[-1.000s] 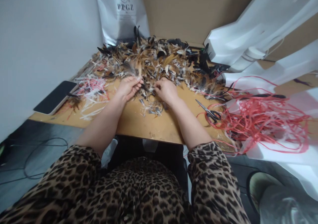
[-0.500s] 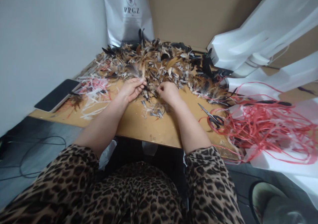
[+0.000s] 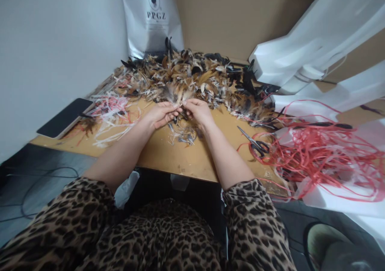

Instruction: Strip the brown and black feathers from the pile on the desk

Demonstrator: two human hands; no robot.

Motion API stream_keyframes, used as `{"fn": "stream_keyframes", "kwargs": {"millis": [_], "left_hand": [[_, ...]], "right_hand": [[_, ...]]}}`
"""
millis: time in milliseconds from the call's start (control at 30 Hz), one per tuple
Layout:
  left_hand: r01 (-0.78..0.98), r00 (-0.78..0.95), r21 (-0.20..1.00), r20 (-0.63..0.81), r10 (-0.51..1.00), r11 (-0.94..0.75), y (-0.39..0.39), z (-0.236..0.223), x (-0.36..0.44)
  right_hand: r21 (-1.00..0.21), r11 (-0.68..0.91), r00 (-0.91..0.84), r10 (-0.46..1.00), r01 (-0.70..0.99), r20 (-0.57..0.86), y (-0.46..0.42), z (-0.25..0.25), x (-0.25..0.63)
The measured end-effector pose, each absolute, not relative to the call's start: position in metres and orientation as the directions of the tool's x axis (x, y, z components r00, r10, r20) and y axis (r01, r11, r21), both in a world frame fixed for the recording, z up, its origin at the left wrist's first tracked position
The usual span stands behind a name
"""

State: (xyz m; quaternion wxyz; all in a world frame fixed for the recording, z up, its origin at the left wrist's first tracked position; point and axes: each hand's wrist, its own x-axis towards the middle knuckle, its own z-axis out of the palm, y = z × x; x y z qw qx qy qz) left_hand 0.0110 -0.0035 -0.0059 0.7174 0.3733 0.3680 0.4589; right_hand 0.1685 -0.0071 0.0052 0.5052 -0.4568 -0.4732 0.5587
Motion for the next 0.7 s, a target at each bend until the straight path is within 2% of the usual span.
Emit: {"fn": "stream_keyframes", "kwargs": {"millis": [233,400,700], "left_hand": [[-0.391,0.316,0.864,-0.198,0.928,0.318,-0.005,-0.004,0.013],[-0.399,0.331,0.862,-0.184,0.926,0.313,-0.004,-0.005,0.013],[-0.302,0.322,0.921,-0.144,0.936,0.246,-0.004,-0.007,0.012]], "right_hand": [[-0.993,0.113,0.014,0.993,0.02,0.114,-0.014,0.009,0.16],[-0.986,0.147,0.035,0.988,0.079,0.15,-0.017,0.01,0.156],[-0.988,0.15,0.017,0.988,0.044,0.151,-0.015,0.007,0.157]]}}
